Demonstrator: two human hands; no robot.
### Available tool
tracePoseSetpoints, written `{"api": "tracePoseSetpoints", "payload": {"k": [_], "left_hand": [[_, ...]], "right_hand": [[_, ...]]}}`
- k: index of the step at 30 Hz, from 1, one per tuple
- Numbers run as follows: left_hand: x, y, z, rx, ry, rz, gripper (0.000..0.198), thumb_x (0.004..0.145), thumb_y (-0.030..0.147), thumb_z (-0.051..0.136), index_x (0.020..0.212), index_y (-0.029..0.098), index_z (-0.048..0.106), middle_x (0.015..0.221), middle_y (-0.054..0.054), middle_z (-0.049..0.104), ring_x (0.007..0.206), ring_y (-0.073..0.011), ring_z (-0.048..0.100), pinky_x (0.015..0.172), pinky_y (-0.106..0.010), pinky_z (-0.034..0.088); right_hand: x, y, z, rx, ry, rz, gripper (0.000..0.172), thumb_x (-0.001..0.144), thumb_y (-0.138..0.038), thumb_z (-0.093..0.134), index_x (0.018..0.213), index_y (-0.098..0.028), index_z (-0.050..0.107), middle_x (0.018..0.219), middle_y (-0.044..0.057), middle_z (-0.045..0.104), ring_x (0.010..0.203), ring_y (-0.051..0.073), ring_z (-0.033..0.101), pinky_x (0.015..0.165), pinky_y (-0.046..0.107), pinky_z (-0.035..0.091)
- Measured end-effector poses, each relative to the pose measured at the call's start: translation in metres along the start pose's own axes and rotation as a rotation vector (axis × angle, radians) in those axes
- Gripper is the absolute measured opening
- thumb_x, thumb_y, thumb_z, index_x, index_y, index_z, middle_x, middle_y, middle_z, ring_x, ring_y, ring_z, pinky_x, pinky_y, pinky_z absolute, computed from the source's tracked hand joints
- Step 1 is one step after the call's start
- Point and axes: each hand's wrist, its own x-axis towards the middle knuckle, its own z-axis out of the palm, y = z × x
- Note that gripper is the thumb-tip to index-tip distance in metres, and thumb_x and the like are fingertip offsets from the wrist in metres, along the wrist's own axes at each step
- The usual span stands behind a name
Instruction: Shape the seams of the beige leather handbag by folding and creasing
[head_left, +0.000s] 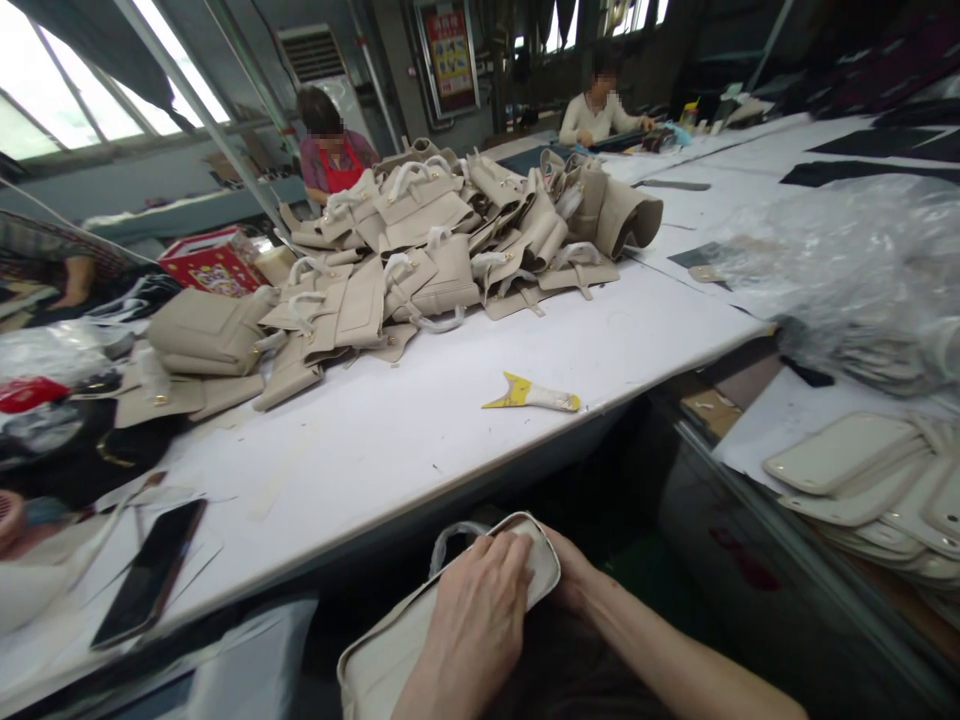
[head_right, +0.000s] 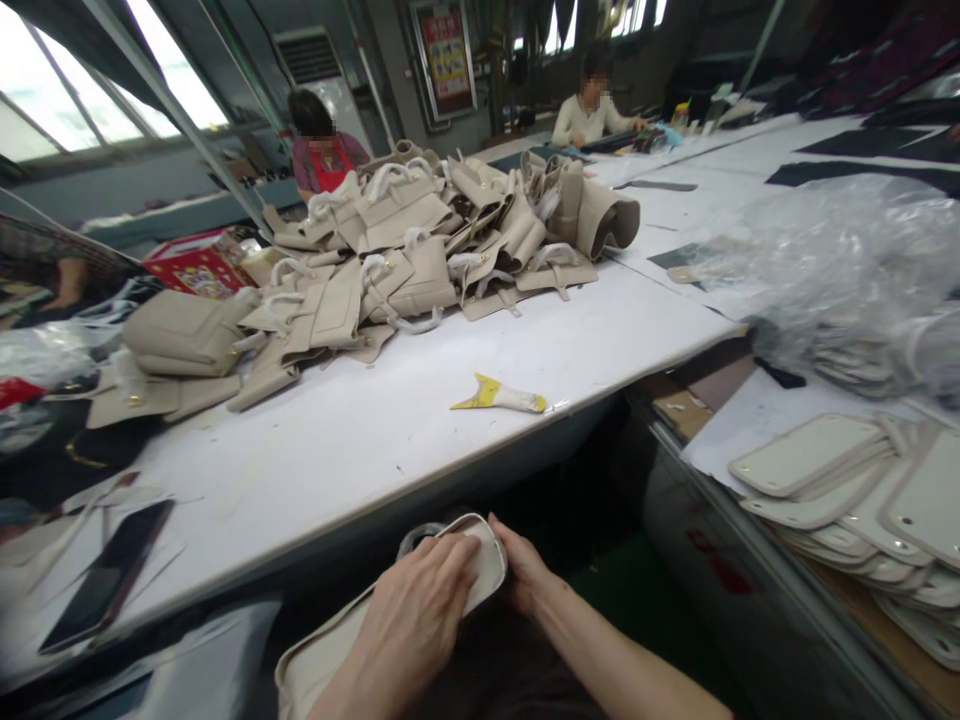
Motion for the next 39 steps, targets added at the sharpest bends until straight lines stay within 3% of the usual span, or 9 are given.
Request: {"api": "tracePoseSetpoints", "payload": {"k": [3,6,9,12,15,18,23,33,39], "left_hand": [[0.006,-0.001,-0.008,0.002,0.001,-0.042,0.025,0.095,0.013,0.041,0.116,0.024,0.05,0.102,0.0,0.063,0.094,-0.0225,0.06,0.075,-0.035,0.047],[0.015,-0.005,-0.014,0.003,0.017,-0.037,0.032,0.093,0.011,0.041,0.119,0.026,0.049,0.104,0.0,0.06,0.087,-0.0195,0.063,0.069,-0.031,0.049],[0.028,-0.009,-0.017,0.042,0.088,-0.005,0.035,0.089,0.01,0.045,0.119,0.025,0.054,0.113,-0.003,0.056,0.091,-0.0188,0.062,0.07,-0.029,0.05],[0.045,-0.016,-0.017,0.065,0.093,0.074,0.029,0.087,0.011,0.048,0.109,0.022,0.064,0.113,-0.005,0.058,0.095,-0.0213,0.061,0.077,-0.031,0.051],[0.058,-0.026,-0.015,-0.026,-0.015,0.143,0.027,0.087,0.011,0.049,0.098,0.022,0.071,0.102,-0.003,0.065,0.095,-0.0211,0.062,0.084,-0.031,0.05],[0.065,-0.037,-0.013,-0.13,-0.082,0.185,0.027,0.088,0.014,0.049,0.099,0.022,0.072,0.096,-0.002,0.067,0.092,-0.0196,0.064,0.083,-0.028,0.05],[0.07,-0.051,-0.007,-0.202,-0.111,0.257,0.034,0.082,0.009,0.048,0.102,0.022,0.072,0.099,-0.002,0.067,0.091,-0.0192,0.064,0.084,-0.027,0.049],[0.083,-0.067,-0.002,-0.382,-0.19,0.258,0.032,0.079,0.013,0.051,0.096,0.021,0.076,0.097,-0.002,0.071,0.09,-0.0185,0.064,0.085,-0.024,0.049],[0.081,-0.069,0.0,-0.432,-0.191,0.248,0.033,0.077,0.014,0.051,0.096,0.023,0.077,0.098,-0.001,0.071,0.091,-0.0174,0.064,0.086,-0.022,0.049]], "right_hand": [[-0.017,-0.005,-0.006,-0.076,0.115,-0.126,0.039,0.088,-0.053,0.061,0.084,-0.015,0.063,0.076,0.004,0.063,0.07,0.017,0.058,0.063,0.026,0.045],[-0.046,-0.021,-0.007,-0.41,0.223,-0.391,0.042,0.086,-0.059,0.06,0.094,-0.018,0.065,0.088,0.004,0.064,0.081,0.018,0.058,0.068,0.026,0.045],[-0.079,-0.038,0.003,-0.856,0.177,-0.581,0.046,0.089,-0.059,0.055,0.11,-0.019,0.064,0.102,0.007,0.066,0.091,0.022,0.059,0.077,0.031,0.047],[-0.101,-0.046,0.021,-1.112,0.15,-0.598,0.041,0.089,-0.05,0.06,0.117,-0.02,0.062,0.102,0.006,0.067,0.084,0.022,0.061,0.074,0.031,0.047],[-0.107,-0.046,0.036,-1.309,0.202,-0.628,0.026,0.093,-0.042,0.054,0.099,-0.019,0.066,0.084,0.004,0.067,0.069,0.019,0.058,0.063,0.029,0.041],[-0.105,-0.045,0.043,-1.446,0.242,-0.659,0.029,0.095,-0.036,0.046,0.075,-0.019,0.06,0.067,0.001,0.059,0.059,0.016,0.05,0.056,0.029,0.032],[-0.102,-0.044,0.045,-1.499,0.273,-0.675,0.033,0.097,-0.035,0.041,0.073,-0.019,0.058,0.065,0.0,0.057,0.059,0.015,0.05,0.057,0.029,0.028],[-0.098,-0.039,0.047,-1.565,0.325,-0.668,0.038,0.098,-0.039,0.037,0.074,-0.019,0.058,0.066,0.003,0.06,0.059,0.017,0.051,0.057,0.03,0.029],[-0.104,-0.047,0.046,-1.437,0.18,-0.561,0.044,0.098,-0.049,0.035,0.08,-0.018,0.06,0.073,0.002,0.058,0.068,0.018,0.05,0.062,0.028,0.033]]}}
